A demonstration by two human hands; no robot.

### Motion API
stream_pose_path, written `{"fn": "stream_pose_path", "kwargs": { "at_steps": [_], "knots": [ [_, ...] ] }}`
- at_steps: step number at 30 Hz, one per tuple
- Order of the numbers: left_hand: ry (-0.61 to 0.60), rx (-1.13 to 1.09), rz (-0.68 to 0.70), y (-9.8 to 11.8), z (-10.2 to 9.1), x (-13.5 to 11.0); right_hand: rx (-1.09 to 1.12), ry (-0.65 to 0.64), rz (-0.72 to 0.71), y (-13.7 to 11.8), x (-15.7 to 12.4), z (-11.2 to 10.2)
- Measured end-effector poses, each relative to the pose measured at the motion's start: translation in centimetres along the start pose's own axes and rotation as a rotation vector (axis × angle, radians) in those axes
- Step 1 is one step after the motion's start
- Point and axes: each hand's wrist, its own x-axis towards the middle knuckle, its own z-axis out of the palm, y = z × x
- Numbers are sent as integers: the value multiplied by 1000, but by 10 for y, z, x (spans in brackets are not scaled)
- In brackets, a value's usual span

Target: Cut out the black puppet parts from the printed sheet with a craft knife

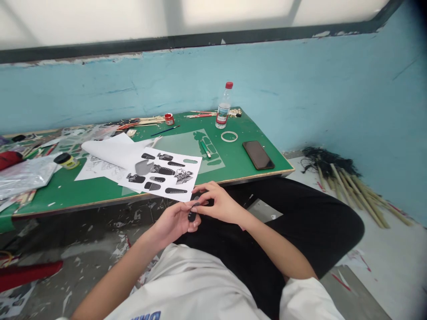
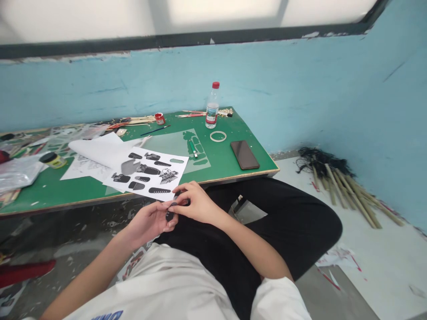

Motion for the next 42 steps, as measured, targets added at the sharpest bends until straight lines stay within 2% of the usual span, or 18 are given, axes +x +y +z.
{"fn": "stream_pose_path", "kwargs": {
  "at_steps": [12,21,30,36,42],
  "knots": [
    [18,54,9,-1,-1,-3,-30,-1,-63,-9,-4,1],
    [56,84,28,0,2,-5,-39,69,-97,-14,-5,0],
    [133,73,-19,-12,-9,1,-38,115,-104,-19,-4,-5],
    [209,181,-5,-26,-16,0,-66,133,-47,-21,-8,-20],
    [229,379,124,-23,-10,-7,-15,176,-52,-27,-12,-26]
  ]
}}
